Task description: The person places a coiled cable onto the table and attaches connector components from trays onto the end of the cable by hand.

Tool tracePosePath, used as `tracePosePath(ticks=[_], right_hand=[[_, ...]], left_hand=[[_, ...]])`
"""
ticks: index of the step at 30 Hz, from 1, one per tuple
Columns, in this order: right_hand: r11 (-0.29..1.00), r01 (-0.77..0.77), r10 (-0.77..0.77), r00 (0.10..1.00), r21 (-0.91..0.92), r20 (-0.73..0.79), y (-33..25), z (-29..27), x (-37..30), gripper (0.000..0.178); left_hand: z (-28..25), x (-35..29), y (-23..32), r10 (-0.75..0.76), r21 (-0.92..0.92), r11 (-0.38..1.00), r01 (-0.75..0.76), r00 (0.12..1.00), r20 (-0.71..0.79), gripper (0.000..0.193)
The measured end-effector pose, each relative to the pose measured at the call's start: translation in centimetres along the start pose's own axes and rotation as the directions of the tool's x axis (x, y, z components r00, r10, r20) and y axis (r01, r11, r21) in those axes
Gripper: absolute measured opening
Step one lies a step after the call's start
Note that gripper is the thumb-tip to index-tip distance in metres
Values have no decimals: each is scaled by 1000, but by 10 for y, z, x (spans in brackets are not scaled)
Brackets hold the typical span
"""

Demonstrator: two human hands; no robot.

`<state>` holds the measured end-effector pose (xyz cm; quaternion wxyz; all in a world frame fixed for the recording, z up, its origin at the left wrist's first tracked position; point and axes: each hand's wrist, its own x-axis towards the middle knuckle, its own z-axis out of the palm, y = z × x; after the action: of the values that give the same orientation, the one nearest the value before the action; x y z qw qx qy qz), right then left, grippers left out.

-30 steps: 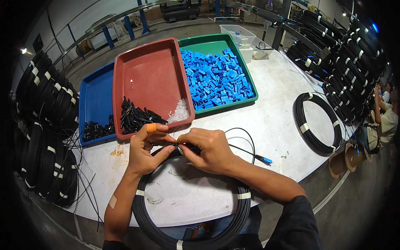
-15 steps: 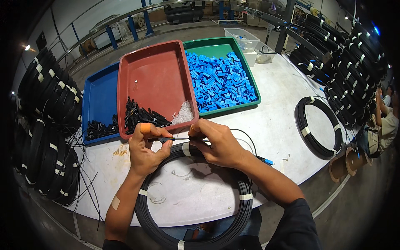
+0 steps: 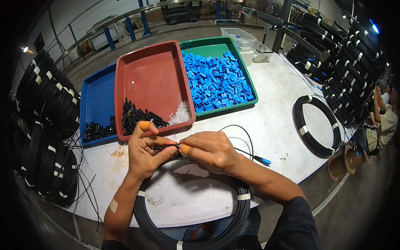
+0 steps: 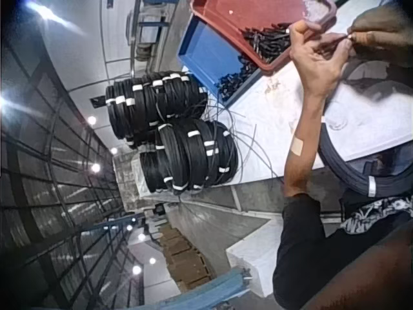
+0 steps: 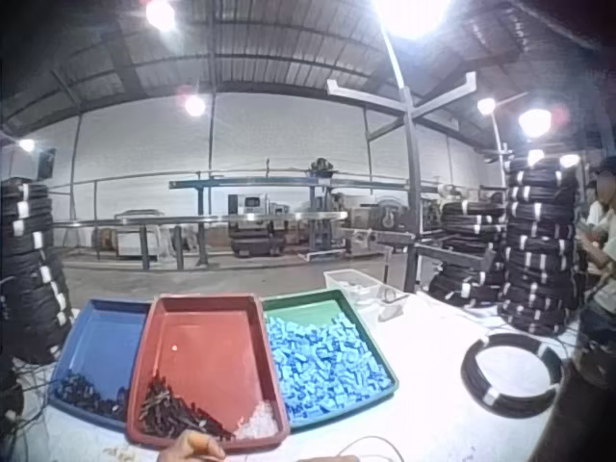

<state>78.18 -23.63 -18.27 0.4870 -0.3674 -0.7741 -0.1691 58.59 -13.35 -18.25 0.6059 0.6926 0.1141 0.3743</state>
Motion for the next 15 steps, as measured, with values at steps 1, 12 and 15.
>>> tracePosePath(ticks=[1, 12, 15], right_hand=[[998, 63, -63, 998, -11, 19, 0, -1, 0, 15], [664, -701, 569, 699, 260, 433, -4, -17, 8, 12], [385, -865, 678, 502, 323, 537, 0, -14, 8, 6]], left_hand=[[0, 0, 1, -27, -32, 999, 27, 1000, 16, 52], [5, -3, 1, 269, 491, 808, -327, 945, 187, 29], [4, 2, 1, 356, 570, 713, -409, 911, 208, 22]])
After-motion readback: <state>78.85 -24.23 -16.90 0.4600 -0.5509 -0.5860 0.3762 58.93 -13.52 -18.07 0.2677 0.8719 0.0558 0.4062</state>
